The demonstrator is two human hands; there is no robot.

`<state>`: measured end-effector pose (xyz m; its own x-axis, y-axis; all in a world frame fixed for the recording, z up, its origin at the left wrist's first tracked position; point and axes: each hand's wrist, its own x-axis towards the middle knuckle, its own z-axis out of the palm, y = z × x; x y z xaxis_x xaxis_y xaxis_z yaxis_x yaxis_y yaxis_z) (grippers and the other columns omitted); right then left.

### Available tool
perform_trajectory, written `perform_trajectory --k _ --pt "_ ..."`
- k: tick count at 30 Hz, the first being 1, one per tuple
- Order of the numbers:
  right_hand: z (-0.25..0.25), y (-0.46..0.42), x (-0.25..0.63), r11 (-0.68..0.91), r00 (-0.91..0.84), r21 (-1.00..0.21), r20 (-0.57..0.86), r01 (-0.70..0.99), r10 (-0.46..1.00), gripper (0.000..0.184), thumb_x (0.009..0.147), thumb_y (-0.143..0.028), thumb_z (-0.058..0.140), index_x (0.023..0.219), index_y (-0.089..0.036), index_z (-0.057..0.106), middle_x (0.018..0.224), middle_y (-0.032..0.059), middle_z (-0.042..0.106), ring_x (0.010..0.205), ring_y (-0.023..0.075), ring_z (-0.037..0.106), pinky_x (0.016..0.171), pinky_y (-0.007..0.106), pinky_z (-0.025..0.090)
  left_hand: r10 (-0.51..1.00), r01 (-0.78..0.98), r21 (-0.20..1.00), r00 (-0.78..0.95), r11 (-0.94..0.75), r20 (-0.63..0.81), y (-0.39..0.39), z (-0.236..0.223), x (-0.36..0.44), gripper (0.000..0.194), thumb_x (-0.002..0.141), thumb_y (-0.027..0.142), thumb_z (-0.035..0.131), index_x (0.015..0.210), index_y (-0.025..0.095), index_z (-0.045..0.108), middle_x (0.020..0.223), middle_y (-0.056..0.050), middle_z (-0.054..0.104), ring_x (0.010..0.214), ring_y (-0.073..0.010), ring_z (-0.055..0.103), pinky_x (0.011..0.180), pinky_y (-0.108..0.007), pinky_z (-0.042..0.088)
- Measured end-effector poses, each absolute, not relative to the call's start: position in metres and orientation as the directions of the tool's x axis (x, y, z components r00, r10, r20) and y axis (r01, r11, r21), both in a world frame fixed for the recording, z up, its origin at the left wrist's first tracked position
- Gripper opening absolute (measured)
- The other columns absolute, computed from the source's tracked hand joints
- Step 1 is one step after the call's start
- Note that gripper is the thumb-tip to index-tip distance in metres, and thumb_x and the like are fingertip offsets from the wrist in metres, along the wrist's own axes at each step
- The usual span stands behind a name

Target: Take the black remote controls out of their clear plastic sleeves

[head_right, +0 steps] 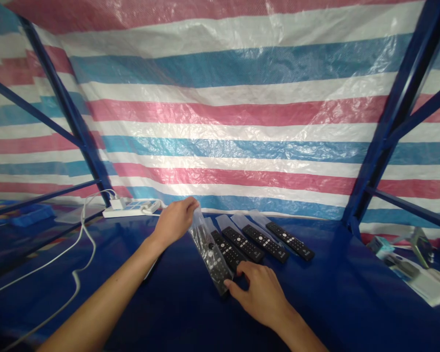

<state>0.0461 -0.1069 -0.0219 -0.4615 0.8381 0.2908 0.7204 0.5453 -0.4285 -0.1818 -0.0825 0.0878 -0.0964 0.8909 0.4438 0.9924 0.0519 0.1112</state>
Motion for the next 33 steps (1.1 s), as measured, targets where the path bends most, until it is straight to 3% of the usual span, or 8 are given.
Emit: perform_trajectory --k 7,13,19,22,24,28,30,33 --pt "-0.021 -0.117 0.04 0.491 -0.438 -0.414 0.222 0.767 0.871 0.036 0.066 -0.052 0.07 0.085 -0.023 0.062 0.078 -0.0001 0.072 0.074 0.0209 0.067 0.06 0.025 0.037 0.885 0.991 0.062 -0.132 0.116 0.446 -0.089 0.113 -0.168 0.029 0.096 0.03 0.034 0.099 0.019 0.06 0.092 -0.008 0.068 0.091 -0.0247 0.063 0.07 -0.028 0.041" --pt "-0.019 -0.122 0.029 0.503 -0.486 -0.383 0.149 0.775 0.861 0.026 0.071 -0.044 0.068 0.081 -0.022 0.061 0.09 0.0027 0.074 0.085 0.0246 0.069 0.065 0.027 0.039 0.872 0.992 0.062 -0.129 0.112 0.473 -0.097 0.127 -0.159 0.029 0.095 0.031 0.035 0.098 0.019 0.06 0.09 -0.008 0.067 0.089 -0.0253 0.063 0.071 -0.029 0.04" --pt "-0.021 -0.123 0.025 0.497 -0.471 -0.401 0.169 0.77 0.866 0.014 0.075 -0.035 0.062 0.076 -0.022 0.058 0.081 0.0024 0.072 0.075 0.0219 0.068 0.059 0.026 0.035 0.866 0.997 0.07 -0.067 0.037 0.496 -0.101 0.134 -0.163 0.026 0.094 0.029 0.038 0.095 0.019 0.062 0.086 -0.007 0.066 0.088 -0.0252 0.062 0.073 -0.029 0.039" --pt "-0.02 -0.126 0.035 0.494 -0.475 -0.435 0.16 0.753 0.865 0.011 0.072 -0.032 0.061 0.069 -0.022 0.056 0.073 0.0003 0.07 0.062 0.0173 0.064 0.054 0.025 0.032 0.819 0.981 0.194 -0.107 -0.005 0.563 -0.095 0.137 -0.191 0.023 0.09 0.03 0.043 0.086 0.018 0.062 0.078 -0.004 0.065 0.079 -0.022 0.061 0.07 -0.028 0.039" --pt "-0.018 -0.129 0.047 0.477 -0.471 -0.458 0.136 0.75 0.872 0.011 0.07 -0.03 0.061 0.065 -0.022 0.055 0.069 -0.0005 0.069 0.058 0.0159 0.061 0.052 0.024 0.032 0.812 0.936 0.347 -0.163 -0.052 0.561 -0.086 0.133 -0.217 0.023 0.087 0.031 0.045 0.074 0.017 0.058 0.067 -0.001 0.061 0.067 -0.0171 0.058 0.065 -0.025 0.038" --pt "-0.014 -0.128 0.08 0.428 -0.431 -0.478 0.109 0.767 0.896 0.01 0.068 -0.029 0.059 0.061 -0.024 0.056 0.063 -0.0014 0.066 0.057 0.017 0.06 0.053 0.025 0.036 0.906 0.695 0.719 -0.306 0.002 0.293 -0.065 0.096 -0.262 0.028 0.082 0.032 0.047 0.059 0.018 0.049 0.051 0.005 0.048 0.05 -0.0101 0.047 0.055 -0.022 0.037" --pt "-0.011 -0.124 0.095 0.418 -0.408 -0.464 0.127 0.781 0.904 0.011 0.07 -0.032 0.059 0.063 -0.024 0.058 0.062 -0.0015 0.065 0.056 0.0176 0.059 0.053 0.026 0.037 0.939 0.631 0.77 -0.313 0.094 0.141 -0.056 0.069 -0.272 0.026 0.081 0.033 0.048 0.06 0.018 0.05 0.05 0.005 0.048 0.049 -0.0096 0.046 0.053 -0.021 0.039" --pt "0.0 -0.116 0.107 0.409 -0.385 -0.424 0.147 0.808 0.911 0.014 0.071 -0.037 0.059 0.063 -0.025 0.058 0.061 -0.0007 0.064 0.055 0.0184 0.058 0.053 0.026 0.037 0.951 0.633 0.756 -0.306 0.167 0.046 -0.045 0.031 -0.274 0.021 0.079 0.03 0.049 0.064 0.016 0.056 0.05 0.004 0.051 0.047 -0.0101 0.048 0.051 -0.022 0.04"
